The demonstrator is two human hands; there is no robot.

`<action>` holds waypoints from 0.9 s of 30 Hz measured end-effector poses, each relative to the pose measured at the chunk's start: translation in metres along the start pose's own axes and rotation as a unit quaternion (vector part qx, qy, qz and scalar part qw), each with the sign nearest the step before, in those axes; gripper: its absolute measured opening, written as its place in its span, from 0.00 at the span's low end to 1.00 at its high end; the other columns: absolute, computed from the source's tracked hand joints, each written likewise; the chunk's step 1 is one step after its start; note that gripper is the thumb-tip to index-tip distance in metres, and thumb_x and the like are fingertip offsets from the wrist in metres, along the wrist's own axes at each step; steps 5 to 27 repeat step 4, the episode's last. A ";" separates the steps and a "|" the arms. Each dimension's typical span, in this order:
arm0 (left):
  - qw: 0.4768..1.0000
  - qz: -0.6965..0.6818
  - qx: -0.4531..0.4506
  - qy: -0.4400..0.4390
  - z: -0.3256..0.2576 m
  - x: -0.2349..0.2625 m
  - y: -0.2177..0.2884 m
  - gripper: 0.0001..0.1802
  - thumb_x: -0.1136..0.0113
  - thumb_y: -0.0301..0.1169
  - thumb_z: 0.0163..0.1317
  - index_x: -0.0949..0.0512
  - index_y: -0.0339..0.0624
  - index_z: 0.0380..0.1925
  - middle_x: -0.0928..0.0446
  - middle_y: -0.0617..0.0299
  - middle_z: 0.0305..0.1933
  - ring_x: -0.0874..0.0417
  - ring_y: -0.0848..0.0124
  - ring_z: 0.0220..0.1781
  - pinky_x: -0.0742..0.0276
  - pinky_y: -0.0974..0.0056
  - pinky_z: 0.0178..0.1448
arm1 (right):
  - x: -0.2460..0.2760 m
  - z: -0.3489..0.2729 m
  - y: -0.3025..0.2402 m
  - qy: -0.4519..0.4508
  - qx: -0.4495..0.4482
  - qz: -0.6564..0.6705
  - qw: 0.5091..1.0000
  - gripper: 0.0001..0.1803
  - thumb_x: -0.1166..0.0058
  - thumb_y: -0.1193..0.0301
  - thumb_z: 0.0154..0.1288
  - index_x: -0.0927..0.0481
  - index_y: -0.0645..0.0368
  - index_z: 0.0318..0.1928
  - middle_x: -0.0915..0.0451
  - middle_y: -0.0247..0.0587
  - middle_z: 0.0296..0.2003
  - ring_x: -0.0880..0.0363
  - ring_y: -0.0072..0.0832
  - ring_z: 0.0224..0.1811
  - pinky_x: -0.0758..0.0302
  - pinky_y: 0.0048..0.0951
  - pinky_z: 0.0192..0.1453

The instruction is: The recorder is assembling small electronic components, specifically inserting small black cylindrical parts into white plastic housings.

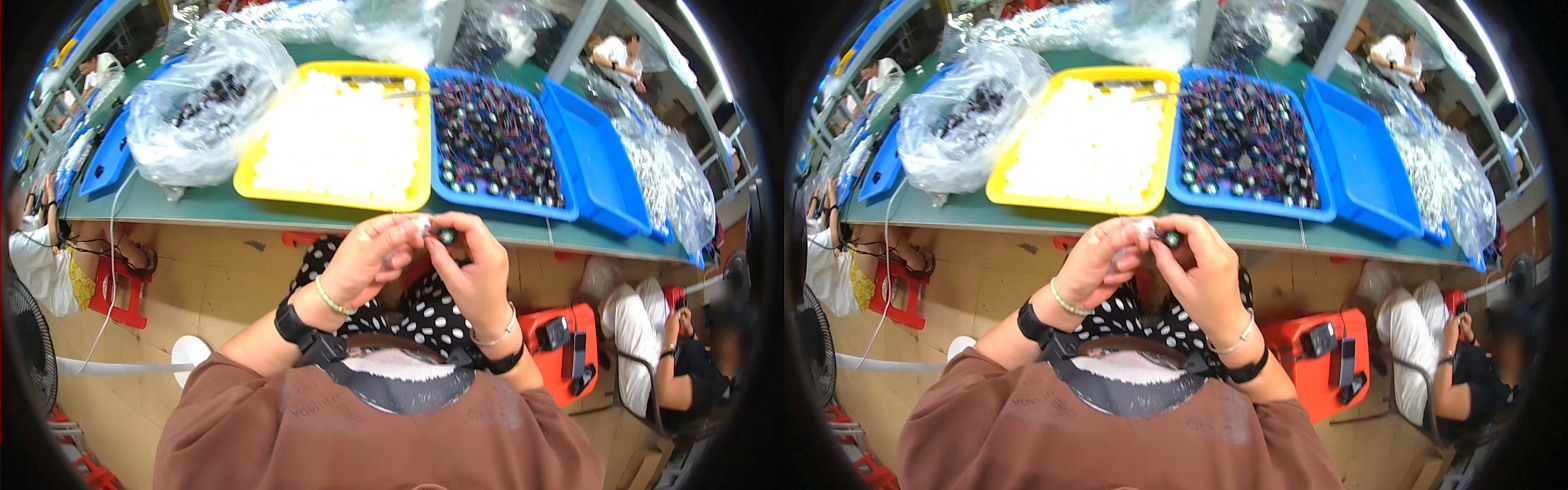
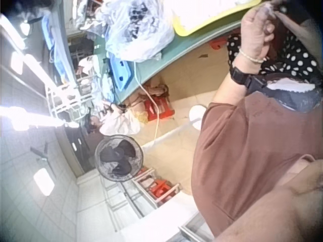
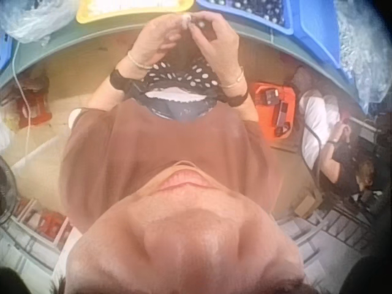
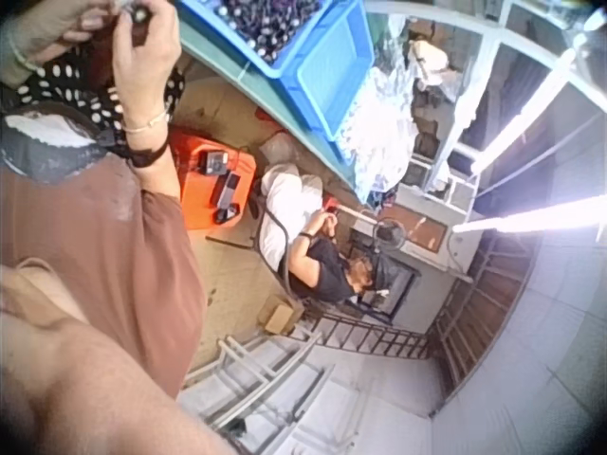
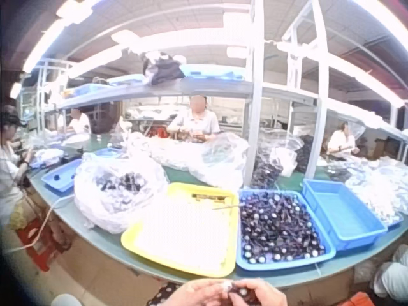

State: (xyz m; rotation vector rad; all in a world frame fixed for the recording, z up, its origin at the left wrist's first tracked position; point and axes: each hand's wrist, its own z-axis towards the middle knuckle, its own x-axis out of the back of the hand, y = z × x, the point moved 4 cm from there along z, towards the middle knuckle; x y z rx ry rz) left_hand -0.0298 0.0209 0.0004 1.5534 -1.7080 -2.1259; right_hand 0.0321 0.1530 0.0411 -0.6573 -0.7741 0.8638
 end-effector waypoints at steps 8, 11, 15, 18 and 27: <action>0.996 0.086 0.013 0.017 -0.008 -0.011 0.051 0.27 0.40 0.38 0.63 0.31 0.37 0.58 0.25 0.69 0.34 0.35 0.87 0.24 0.43 0.84 0.18 | 0.002 0.041 -0.020 -0.037 0.031 -0.076 0.996 0.13 0.39 0.79 0.55 0.22 0.61 0.42 0.19 0.36 0.34 0.22 0.23 0.26 0.25 0.21 0.32; 0.996 0.086 0.013 0.017 -0.008 -0.011 0.051 0.27 0.40 0.38 0.63 0.31 0.37 0.58 0.25 0.69 0.34 0.35 0.87 0.24 0.43 0.84 0.18 | 0.002 0.041 -0.020 -0.037 0.031 -0.076 0.996 0.13 0.39 0.79 0.55 0.22 0.61 0.42 0.19 0.36 0.34 0.22 0.23 0.26 0.25 0.21 0.32; 0.996 0.086 0.013 0.017 -0.008 -0.011 0.051 0.27 0.40 0.38 0.63 0.31 0.37 0.58 0.25 0.69 0.34 0.35 0.87 0.24 0.43 0.84 0.18 | 0.002 0.041 -0.020 -0.037 0.031 -0.076 0.996 0.13 0.39 0.79 0.55 0.22 0.61 0.42 0.19 0.36 0.34 0.22 0.23 0.26 0.25 0.21 0.32; 0.996 0.086 0.013 0.017 -0.008 -0.011 0.051 0.27 0.40 0.38 0.63 0.31 0.37 0.58 0.25 0.69 0.34 0.35 0.87 0.24 0.43 0.84 0.18 | 0.002 0.041 -0.020 -0.037 0.031 -0.076 0.996 0.13 0.39 0.79 0.55 0.22 0.61 0.42 0.19 0.36 0.34 0.22 0.23 0.26 0.25 0.21 0.32; 0.996 0.086 0.013 0.017 -0.008 -0.011 0.051 0.27 0.40 0.38 0.63 0.31 0.37 0.58 0.25 0.69 0.34 0.35 0.87 0.24 0.43 0.84 0.18 | 0.002 0.041 -0.020 -0.037 0.031 -0.076 0.996 0.13 0.39 0.79 0.55 0.22 0.61 0.42 0.19 0.36 0.34 0.22 0.23 0.26 0.25 0.21 0.32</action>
